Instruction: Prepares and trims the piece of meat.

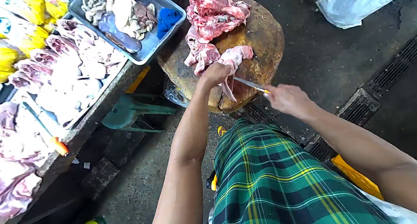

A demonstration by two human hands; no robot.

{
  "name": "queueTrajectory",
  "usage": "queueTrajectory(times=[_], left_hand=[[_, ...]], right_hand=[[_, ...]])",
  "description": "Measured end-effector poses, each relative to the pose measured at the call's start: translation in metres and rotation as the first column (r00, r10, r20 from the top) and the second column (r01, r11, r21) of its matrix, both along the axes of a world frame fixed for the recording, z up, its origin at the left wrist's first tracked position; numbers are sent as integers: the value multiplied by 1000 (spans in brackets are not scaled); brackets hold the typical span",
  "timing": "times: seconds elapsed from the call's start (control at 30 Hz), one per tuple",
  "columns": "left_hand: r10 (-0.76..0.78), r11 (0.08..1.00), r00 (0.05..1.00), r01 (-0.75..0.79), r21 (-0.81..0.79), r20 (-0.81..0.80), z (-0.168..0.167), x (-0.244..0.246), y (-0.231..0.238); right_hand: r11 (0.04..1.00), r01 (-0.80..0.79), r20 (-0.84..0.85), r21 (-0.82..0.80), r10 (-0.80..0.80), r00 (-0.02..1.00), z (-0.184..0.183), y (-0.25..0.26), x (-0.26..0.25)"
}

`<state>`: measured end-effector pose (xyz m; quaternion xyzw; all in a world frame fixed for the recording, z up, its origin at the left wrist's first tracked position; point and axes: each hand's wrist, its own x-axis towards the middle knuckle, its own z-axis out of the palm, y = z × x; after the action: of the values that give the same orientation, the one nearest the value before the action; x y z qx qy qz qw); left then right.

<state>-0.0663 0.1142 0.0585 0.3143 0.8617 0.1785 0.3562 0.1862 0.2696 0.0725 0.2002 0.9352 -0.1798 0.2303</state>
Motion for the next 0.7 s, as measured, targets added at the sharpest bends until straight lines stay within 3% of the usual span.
queueTrajectory(times=[0.13, 0.43, 0.7], left_hand=[[24, 1000, 1000, -25, 18, 14, -11, -7, -7], [168, 986, 985, -169, 16, 49, -5, 6, -6], [91, 996, 996, -91, 2, -13, -8, 8, -5]], right_hand=[[993, -107, 70, -54, 110, 991, 6, 3, 14], [999, 20, 32, 38, -21, 999, 13, 7, 18], [995, 23, 8, 97, -24, 1000, 18, -5, -9]])
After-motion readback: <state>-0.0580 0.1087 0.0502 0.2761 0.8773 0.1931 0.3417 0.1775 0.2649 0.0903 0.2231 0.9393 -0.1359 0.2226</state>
